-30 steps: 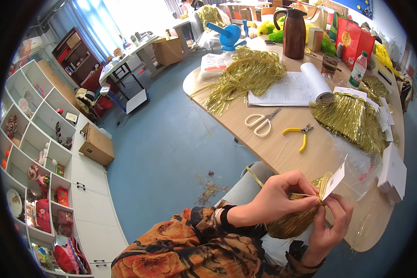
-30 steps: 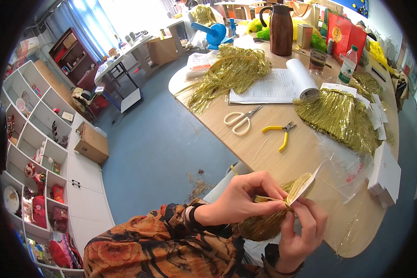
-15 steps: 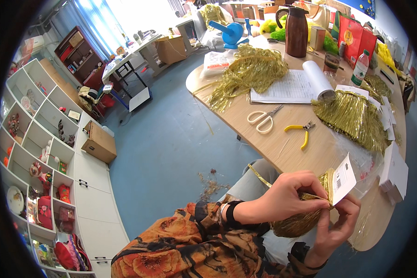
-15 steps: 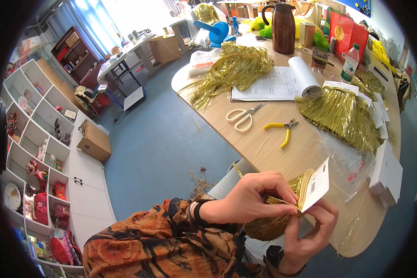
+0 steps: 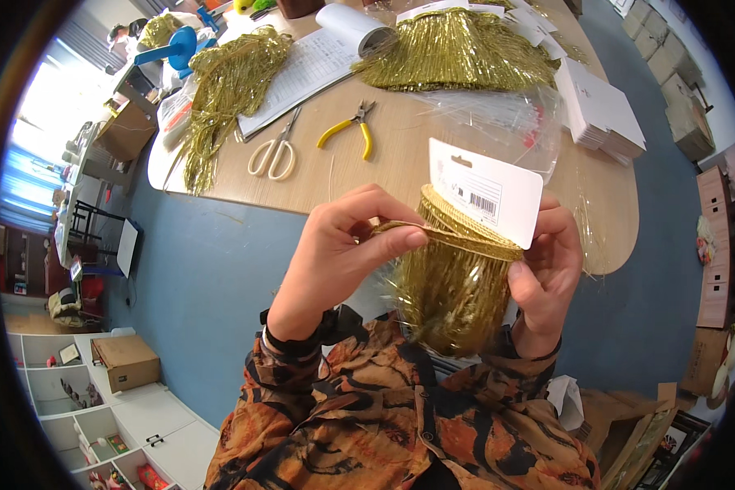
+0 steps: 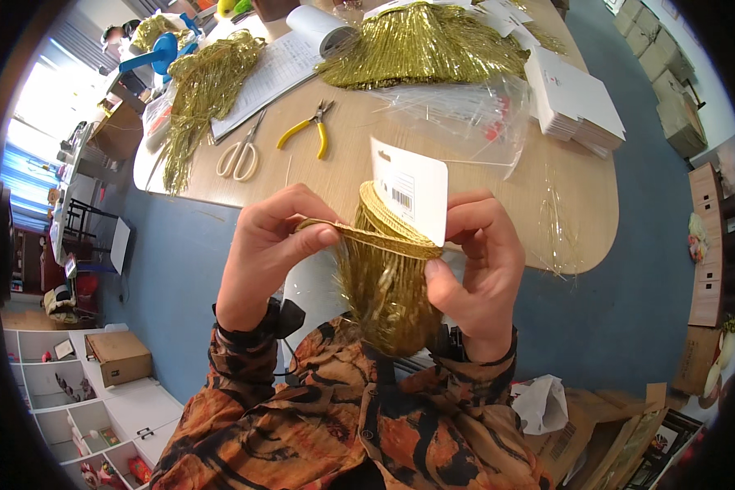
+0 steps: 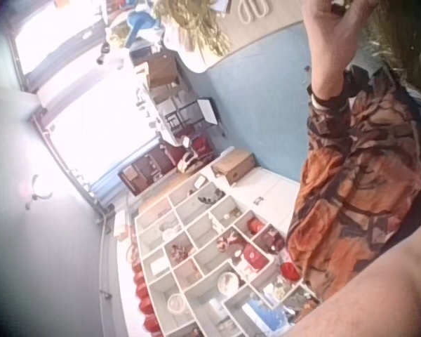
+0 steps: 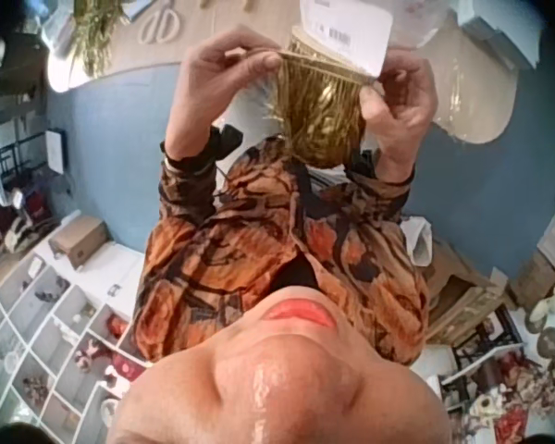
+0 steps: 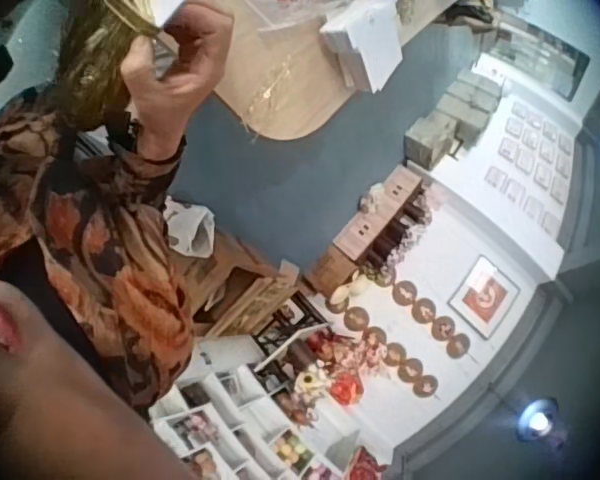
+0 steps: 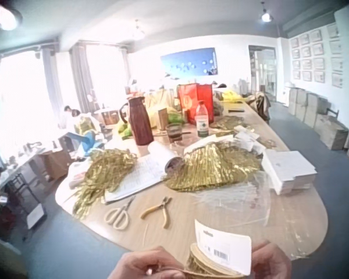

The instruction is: The person wraps a bundle of gold tinsel with a white card and secures it with a rubber band. They then use scissors to trim the excess rubber band and place the packaged tinsel on the table.

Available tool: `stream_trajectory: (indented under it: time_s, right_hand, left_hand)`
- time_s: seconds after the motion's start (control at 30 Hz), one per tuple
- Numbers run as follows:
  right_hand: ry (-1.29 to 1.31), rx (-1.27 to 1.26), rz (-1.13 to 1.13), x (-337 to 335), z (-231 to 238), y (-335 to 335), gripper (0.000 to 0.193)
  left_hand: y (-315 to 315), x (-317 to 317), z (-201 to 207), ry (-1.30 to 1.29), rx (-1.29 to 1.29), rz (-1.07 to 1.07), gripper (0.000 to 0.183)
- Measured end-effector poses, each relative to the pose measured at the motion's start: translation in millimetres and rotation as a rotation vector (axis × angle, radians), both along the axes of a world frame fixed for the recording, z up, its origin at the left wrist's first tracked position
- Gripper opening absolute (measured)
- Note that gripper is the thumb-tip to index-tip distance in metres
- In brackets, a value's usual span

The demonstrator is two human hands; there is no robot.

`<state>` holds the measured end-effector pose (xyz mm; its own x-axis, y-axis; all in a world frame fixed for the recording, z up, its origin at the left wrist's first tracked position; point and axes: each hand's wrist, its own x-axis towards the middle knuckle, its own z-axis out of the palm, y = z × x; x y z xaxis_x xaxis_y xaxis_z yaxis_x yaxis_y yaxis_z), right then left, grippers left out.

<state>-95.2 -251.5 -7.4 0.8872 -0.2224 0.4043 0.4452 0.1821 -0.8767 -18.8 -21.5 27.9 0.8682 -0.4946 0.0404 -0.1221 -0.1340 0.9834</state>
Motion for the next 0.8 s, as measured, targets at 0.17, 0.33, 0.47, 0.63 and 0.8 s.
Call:
stream_trajectory:
  time_s: [0.17, 0.33, 0.47, 0.63, 0.8]
  right_hand:
    - [-0.005, 0.191, 0.035, 1.3, -7.6, -8.0, 0.032]
    - [0.016, 0.465, 0.016, -3.9, -9.7, -0.7, 0.034]
    - [0.032, 0.567, 0.014, -4.7, -8.6, 0.6, 0.039]
    - [0.124, 0.644, -0.009, -3.0, -11.5, -7.8, 0.048]
    - [0.171, 0.64, 0.024, -0.8, -14.2, -8.3, 0.053]
  left_hand:
    - [4.0, 2.5, -3.7, 0.12, -0.075, 0.004, 0.017]
    - [7.9, 10.1, -24.0, 0.163, -0.078, 0.008, 0.02]
    - [7.8, 15.0, -39.2, 0.155, -0.119, -0.004, 0.02]
    - [1.3, 16.2, -45.1, 0.277, -0.217, 0.013, 0.019]
    - [-0.2, 18.8, -49.4, 0.378, -0.281, -0.015, 0.015]
